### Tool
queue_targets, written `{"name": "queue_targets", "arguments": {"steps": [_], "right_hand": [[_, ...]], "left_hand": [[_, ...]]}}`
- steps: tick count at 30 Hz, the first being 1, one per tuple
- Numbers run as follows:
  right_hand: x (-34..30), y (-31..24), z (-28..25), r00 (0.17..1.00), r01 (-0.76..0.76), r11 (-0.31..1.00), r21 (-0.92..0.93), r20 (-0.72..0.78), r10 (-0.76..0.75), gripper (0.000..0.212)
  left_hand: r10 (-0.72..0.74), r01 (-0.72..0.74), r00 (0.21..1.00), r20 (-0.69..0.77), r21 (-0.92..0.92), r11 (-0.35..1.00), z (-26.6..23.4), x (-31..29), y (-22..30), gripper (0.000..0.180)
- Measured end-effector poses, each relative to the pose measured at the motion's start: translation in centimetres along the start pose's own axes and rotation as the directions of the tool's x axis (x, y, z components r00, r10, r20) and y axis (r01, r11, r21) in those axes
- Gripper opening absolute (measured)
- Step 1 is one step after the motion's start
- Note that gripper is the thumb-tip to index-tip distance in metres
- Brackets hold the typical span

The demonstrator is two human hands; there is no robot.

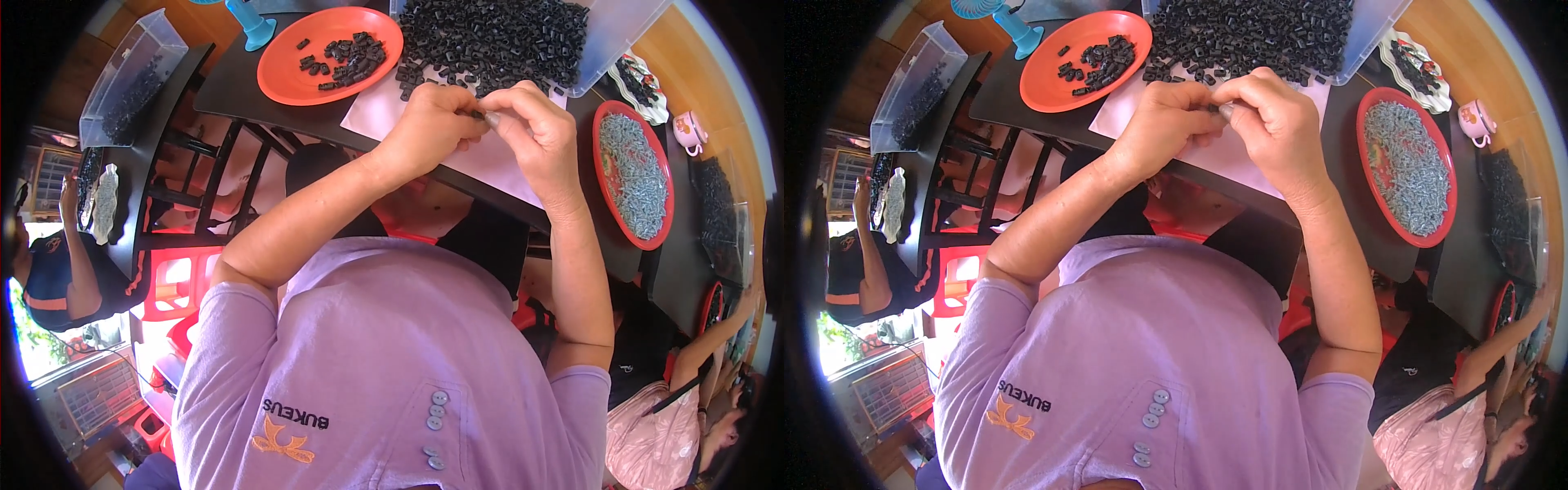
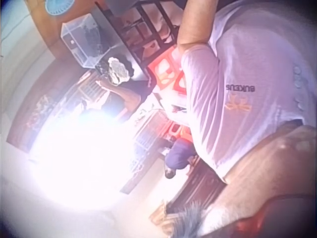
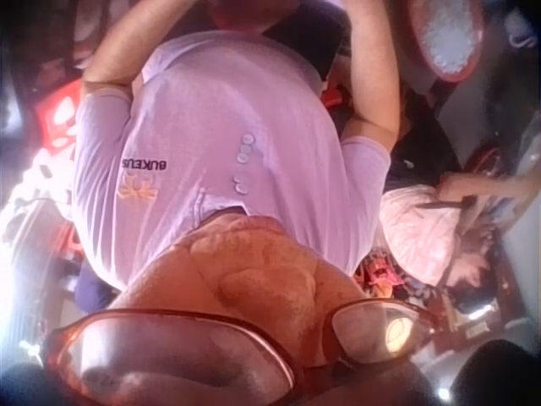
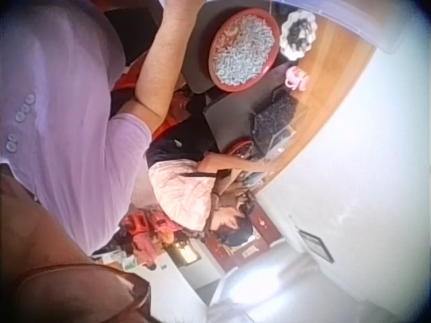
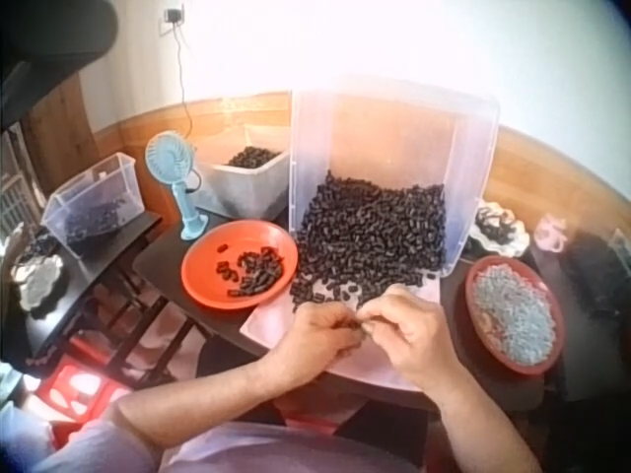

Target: The person assembles plastic clips by taking small metal springs and plastic pieces from the table and fitting them together by hand.

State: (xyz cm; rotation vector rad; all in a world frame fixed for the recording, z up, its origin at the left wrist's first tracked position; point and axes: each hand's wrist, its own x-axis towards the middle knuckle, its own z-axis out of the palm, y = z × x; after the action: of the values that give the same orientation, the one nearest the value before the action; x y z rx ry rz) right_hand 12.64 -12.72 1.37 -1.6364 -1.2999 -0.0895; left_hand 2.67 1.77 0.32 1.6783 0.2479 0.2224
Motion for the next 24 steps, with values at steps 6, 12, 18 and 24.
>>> {"name": "queue_targets", "arguments": {"steps": [6, 12, 18, 24], "right_hand": [[1.3, -0.3, -1.2, 0.971, 0.072, 0.995, -0.066, 0.233, -0.055, 0.022], [1.9, -0.5, -1.8, 0.942, -0.065, 0.997, 0.046, 0.334, 0.046, 0.016], [0.8, -0.4, -1.3, 0.965, -0.217, 0.965, 0.15, 0.179, 0.19, 0.012], [-1.4, -1.9, 0.0, 0.897, -0.426, 0.867, 0.259, -0.009, 0.443, 0.009]], "left_hand": [[0.028, -0.031, 0.988, 0.152, 0.016, 0.999, -0.5, 1.3, -0.2, 0.006], [-0.142, 0.121, 0.958, 0.251, 0.097, 0.988, -1.7, 1.8, 1.6, 0.008], [-0.119, 0.124, 0.961, 0.249, -0.003, 0.992, -1.7, 1.2, 1.4, 0.008], [-0.092, 0.105, 0.993, 0.07, -0.214, 0.971, -0.7, 0.4, 0.4, 0.014]]}}
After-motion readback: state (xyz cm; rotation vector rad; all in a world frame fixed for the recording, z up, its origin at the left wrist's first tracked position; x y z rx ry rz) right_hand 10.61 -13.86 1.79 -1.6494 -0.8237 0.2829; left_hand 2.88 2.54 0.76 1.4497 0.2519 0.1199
